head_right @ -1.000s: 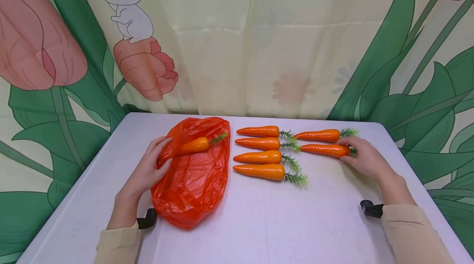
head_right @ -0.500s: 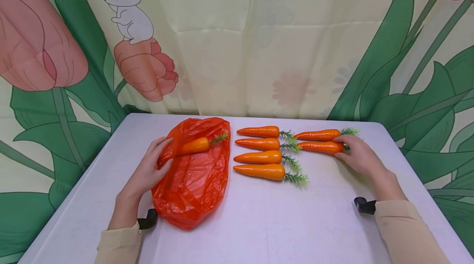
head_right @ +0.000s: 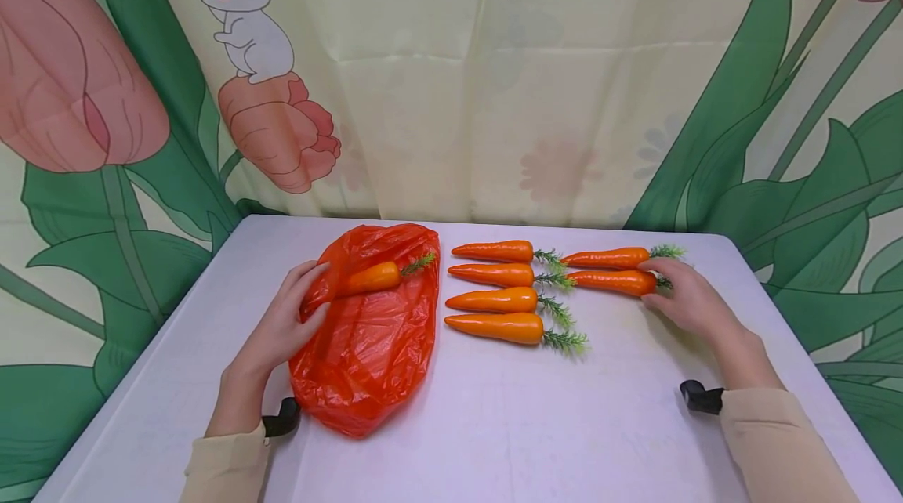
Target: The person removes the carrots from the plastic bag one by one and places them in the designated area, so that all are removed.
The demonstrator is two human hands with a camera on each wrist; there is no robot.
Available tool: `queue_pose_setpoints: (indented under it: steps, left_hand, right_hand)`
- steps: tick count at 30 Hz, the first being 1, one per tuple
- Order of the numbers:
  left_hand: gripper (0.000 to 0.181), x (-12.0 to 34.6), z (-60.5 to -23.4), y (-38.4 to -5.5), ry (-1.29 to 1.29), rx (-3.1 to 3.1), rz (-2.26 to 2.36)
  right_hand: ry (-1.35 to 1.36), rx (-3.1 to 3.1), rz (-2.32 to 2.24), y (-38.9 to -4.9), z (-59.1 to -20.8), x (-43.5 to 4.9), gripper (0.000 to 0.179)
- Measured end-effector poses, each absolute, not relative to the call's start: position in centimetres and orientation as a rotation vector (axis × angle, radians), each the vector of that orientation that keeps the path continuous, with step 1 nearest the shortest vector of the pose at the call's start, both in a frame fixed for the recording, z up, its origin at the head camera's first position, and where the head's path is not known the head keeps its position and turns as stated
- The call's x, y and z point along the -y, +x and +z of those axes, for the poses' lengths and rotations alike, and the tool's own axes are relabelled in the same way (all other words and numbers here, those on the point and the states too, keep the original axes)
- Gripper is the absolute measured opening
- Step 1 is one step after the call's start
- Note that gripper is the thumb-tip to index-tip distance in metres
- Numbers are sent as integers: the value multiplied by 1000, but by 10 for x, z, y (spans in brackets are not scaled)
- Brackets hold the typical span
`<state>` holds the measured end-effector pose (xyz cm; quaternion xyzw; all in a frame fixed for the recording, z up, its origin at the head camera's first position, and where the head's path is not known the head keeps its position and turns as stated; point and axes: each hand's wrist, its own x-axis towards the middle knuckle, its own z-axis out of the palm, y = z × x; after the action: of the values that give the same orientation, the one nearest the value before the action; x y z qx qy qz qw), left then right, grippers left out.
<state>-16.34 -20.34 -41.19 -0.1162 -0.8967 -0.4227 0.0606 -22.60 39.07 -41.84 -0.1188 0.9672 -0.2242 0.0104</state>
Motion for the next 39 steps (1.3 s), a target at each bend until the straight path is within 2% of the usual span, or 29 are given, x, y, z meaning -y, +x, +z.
queue_pose_setpoints:
  steps: [12,24,39]
  left_hand:
    - [66,204,-411,-163,-360,2711,-1274]
    - [65,204,-410,-162,-373,2704,-1253]
    - [64,205,-411,-162,-377,2697,-1274]
  right_hand:
    - [-532,-3126,-747,-224,-401,-369,52]
    - [-828,-3170,-805,-233,-371,-309,49]
    - [-1010,-3082,-911,-256,-354,-229,53]
